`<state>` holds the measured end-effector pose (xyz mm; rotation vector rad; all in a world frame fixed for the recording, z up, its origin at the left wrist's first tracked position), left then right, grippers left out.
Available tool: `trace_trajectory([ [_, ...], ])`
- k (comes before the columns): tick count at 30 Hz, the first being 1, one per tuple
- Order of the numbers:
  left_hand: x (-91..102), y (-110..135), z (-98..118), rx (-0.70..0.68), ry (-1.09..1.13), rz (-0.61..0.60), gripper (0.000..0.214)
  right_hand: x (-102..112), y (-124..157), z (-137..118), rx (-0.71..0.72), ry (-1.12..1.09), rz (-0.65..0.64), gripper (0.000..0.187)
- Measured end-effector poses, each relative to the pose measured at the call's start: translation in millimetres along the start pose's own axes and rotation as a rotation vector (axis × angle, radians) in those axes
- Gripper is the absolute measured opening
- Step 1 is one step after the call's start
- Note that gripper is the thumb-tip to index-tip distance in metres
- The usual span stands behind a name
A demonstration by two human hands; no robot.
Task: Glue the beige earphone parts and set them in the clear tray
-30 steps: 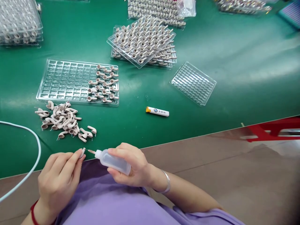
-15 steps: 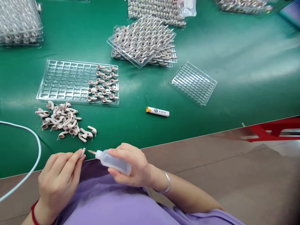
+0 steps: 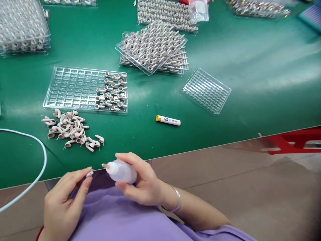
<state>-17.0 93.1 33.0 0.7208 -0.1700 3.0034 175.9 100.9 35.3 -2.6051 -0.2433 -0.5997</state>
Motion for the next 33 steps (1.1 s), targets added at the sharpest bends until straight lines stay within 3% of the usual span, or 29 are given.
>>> trace_trajectory([
  [3, -18.1, 18.1, -37.2, 0.473, 0.335, -0.073, 0.025, -18.2, 3.0, -11.8, 0.079, 0.065, -0.012, 0.057],
  [5, -33.0, 32.0, -55.6, 0.707, 0.546, -0.075, 0.035, -26.0, 5.8, -15.9, 0.117, 0.139, 0.018, 0.049],
  [9, -53.5, 47.7, -77.1, 0.929, 0.815, 0.006, 0.040, -30.2, 8.6, -18.5, 0.152, 0.347, 0.070, 0.031],
  [13, -60.8, 53.1, -88.4, 0.971, 0.880, 0.085, 0.037, -28.8, 9.3, -20.2, 0.191, 0.426, 0.086, 0.023],
  [19, -68.7, 55.7, -95.9, 0.999, 0.917, 0.061, 0.035, -30.5, 12.4, -18.3, 0.202, 0.425, 0.102, 0.022],
  [33, -65.5, 46.6, -84.3, 0.967, 0.907, 0.090, 0.037, -33.1, 12.6, -16.8, 0.188, 0.441, 0.113, 0.025],
])
Point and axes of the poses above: each hand's wrist, its own y-axis away from the middle knuckle, its own x-axis out of the back of the hand, z = x × y, the point moved 9 cm from there along -y, towards the middle knuckle, and after that the axes turned 12 degrees about y, right-handed, at the moved point
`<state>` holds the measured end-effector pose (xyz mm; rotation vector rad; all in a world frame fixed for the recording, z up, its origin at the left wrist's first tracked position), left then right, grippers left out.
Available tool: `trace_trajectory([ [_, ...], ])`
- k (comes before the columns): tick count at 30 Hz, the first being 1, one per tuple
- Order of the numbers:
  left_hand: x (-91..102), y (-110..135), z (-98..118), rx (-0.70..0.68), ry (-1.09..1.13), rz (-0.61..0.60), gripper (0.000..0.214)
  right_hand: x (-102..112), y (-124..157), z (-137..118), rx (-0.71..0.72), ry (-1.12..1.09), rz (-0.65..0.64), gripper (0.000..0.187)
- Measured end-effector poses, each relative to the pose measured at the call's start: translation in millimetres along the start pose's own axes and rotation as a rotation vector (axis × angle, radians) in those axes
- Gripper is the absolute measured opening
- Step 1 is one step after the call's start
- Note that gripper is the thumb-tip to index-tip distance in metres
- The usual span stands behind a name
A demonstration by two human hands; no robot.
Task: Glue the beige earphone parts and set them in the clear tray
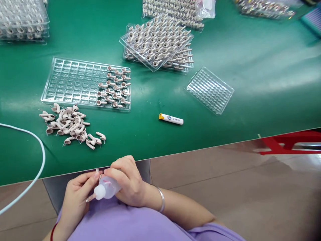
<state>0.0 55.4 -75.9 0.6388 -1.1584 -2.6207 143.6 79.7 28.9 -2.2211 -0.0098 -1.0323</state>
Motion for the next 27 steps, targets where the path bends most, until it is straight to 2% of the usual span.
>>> trace_trajectory([
  [6, -6.2, 0.3, 2.7, -0.007, 0.026, 0.005, 0.032, -0.9, -1.0, -1.5, 0.013, 0.014, -0.008, 0.021],
  [9, -4.7, -2.8, 5.1, -0.036, -0.002, -0.033, 0.028, -1.6, -1.7, -1.5, 0.010, 0.021, -0.017, 0.021],
  [12, -9.2, -2.2, 15.3, -0.049, -0.161, -0.135, 0.027, -0.4, -6.1, 0.1, 0.026, -0.018, -0.057, 0.021],
  [14, -20.9, 4.7, 29.9, -0.080, -0.346, -0.246, 0.027, 4.9, -11.5, 7.7, 0.002, -0.158, -0.077, 0.024],
  [16, -39.1, 16.5, 51.9, -0.169, -0.535, -0.358, 0.026, 16.4, -17.9, 24.0, -0.078, -0.317, -0.035, 0.031],
  [18, -62.5, 30.0, 83.7, -0.362, -0.676, -0.433, 0.021, 31.1, -22.3, 46.9, -0.195, -0.375, 0.066, 0.034],
  [21, -103.2, 45.6, 143.0, -0.788, -0.783, -0.450, 0.012, 45.8, -22.7, 77.6, -0.358, -0.318, 0.188, 0.033],
  [23, -127.4, 47.1, 184.8, -1.107, -0.806, -0.367, 0.011, 45.6, -21.8, 89.8, -0.425, -0.307, 0.203, 0.034],
  [25, -150.1, 37.8, 220.1, -1.397, -0.917, -0.201, 0.008, 41.9, -21.0, 96.0, -0.465, -0.311, 0.197, 0.036],
  [26, -161.2, 25.0, 233.7, -1.461, -0.990, -0.127, 0.008, 40.2, -20.8, 97.6, -0.478, -0.315, 0.195, 0.036],
  [27, -173.1, 5.8, 243.6, -1.455, -1.091, -0.091, 0.011, 39.0, -20.8, 98.5, -0.486, -0.318, 0.197, 0.036],
])
Point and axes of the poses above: each hand's wrist, its own y-axis away from the middle knuckle, its own x-axis out of the back of the hand, z = x × y, the point moved 9 cm from there along -y, towards the middle knuckle, and after that the axes turned 12 degrees about y, right-handed, at the moved point
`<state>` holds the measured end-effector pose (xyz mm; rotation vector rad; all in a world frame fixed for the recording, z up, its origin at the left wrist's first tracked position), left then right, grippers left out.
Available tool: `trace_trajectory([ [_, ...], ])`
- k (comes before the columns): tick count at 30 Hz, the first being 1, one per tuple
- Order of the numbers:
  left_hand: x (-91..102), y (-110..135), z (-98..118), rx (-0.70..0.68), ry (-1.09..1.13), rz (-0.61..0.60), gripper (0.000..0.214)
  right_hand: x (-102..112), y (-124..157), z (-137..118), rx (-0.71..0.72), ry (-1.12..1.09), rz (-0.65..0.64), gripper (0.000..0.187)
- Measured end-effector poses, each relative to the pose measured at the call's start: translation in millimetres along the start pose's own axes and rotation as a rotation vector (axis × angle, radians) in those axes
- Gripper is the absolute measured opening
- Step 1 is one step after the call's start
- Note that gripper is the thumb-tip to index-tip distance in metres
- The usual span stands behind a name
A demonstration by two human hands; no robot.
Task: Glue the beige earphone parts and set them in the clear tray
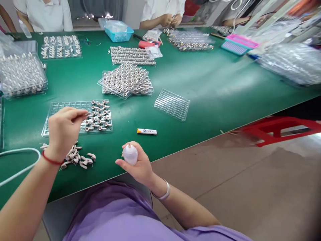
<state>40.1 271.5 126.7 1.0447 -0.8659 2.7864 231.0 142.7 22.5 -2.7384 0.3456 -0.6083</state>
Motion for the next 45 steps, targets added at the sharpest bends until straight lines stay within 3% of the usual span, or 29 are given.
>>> trace_trajectory([
  [3, -26.6, -43.3, -34.9, 0.023, -0.063, -0.074, 0.014, -1.0, -1.2, -1.0, 0.013, -0.007, 0.004, 0.035],
  [7, -55.2, -63.1, -62.0, 0.051, -0.111, -0.202, 0.013, -0.8, -3.6, -1.4, 0.012, -0.032, -0.012, 0.034],
  [11, -66.5, -60.2, -66.9, 0.086, -0.144, -0.300, 0.014, -0.2, -4.6, -0.1, -0.023, -0.051, -0.033, 0.034],
  [16, -57.9, -53.6, -55.1, 0.136, -0.160, -0.371, 0.028, -1.2, -3.3, 4.8, -0.087, -0.058, -0.060, 0.035],
  [21, -44.9, -23.3, -28.4, 0.144, -0.133, -0.481, 0.027, -2.1, -0.4, 10.9, -0.126, -0.092, -0.057, 0.035],
  [24, -53.1, 16.8, -10.5, 0.121, -0.107, -0.709, 0.012, -2.0, 0.6, 10.7, -0.119, -0.082, -0.050, 0.035],
  [27, -61.9, 58.2, 2.4, 0.055, -0.242, -0.906, 0.016, -2.4, 0.2, 8.1, -0.105, -0.074, -0.050, 0.034],
  [30, -59.0, 73.6, 6.3, 0.034, -0.518, -0.841, 0.037, -2.1, -0.9, 5.2, -0.091, -0.066, -0.043, 0.033],
  [33, -60.7, 80.5, 8.7, 0.061, -0.643, -0.823, 0.040, -1.3, -1.3, 4.1, -0.086, -0.061, -0.035, 0.033],
  [40, -56.4, 79.8, 0.3, 0.117, -0.576, -0.882, 0.024, -4.0, 0.5, 9.9, -0.138, -0.079, -0.074, 0.035],
  [45, -39.1, 74.6, -0.6, 0.133, -0.464, -0.738, 0.028, -10.2, -2.4, 11.2, -0.195, -0.122, -0.144, 0.038],
])
Point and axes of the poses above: each hand's wrist, its own y-axis away from the middle knuckle, its own x-axis out of the back of the hand, z = x × y, the point moved 9 cm from there along -y, towards the middle knuckle, and after that the axes turned 12 degrees about y, right-handed, at the moved point
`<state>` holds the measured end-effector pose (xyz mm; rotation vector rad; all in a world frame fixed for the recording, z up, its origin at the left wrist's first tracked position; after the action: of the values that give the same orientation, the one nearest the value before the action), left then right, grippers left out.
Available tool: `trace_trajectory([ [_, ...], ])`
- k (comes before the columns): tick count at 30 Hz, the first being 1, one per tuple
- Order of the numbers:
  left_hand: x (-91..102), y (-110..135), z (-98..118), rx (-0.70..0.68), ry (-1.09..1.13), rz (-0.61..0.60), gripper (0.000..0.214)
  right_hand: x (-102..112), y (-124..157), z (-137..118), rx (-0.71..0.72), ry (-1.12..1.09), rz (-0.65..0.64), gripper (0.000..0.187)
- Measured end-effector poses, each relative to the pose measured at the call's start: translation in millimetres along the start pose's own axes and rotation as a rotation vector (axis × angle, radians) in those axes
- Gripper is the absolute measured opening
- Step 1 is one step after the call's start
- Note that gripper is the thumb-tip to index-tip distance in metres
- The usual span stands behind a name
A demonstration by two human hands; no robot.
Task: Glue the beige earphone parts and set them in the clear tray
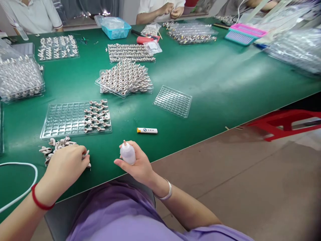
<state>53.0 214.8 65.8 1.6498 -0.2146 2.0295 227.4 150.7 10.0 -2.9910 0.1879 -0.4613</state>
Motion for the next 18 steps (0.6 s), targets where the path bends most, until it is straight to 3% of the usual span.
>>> trace_trajectory([
  [4, 8.0, 25.9, -2.7, -0.023, 0.397, 0.179, 0.030, -9.9, 5.9, -2.3, -0.033, -0.002, -0.120, 0.043],
  [9, -15.7, 73.5, -15.8, 0.069, 0.812, 0.190, 0.027, -14.7, -3.6, -20.4, 0.080, 0.103, -0.229, 0.041],
  [11, -26.7, 89.5, -22.8, 0.129, 0.890, 0.190, 0.028, -12.9, -31.1, -29.8, 0.124, 0.114, -0.232, 0.040],
  [14, -40.3, 105.9, -34.2, 0.210, 0.972, 0.201, 0.030, -11.4, -94.4, -46.3, 0.221, 0.196, -0.174, 0.033],
  [18, -53.9, 115.7, -48.4, 0.277, 1.035, 0.216, 0.031, -32.2, -171.1, -54.8, 0.300, 0.258, -0.182, 0.039],
])
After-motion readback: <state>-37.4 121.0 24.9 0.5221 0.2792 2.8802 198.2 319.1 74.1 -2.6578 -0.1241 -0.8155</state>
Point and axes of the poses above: each hand's wrist, its own y-axis away from the middle knuckle, its own x-axis out of the back of the hand, z = x × y, the point moved 9 cm from there along -y, towards the middle knuckle, and after that the axes turned 12 degrees about y, right-handed, at the moved point
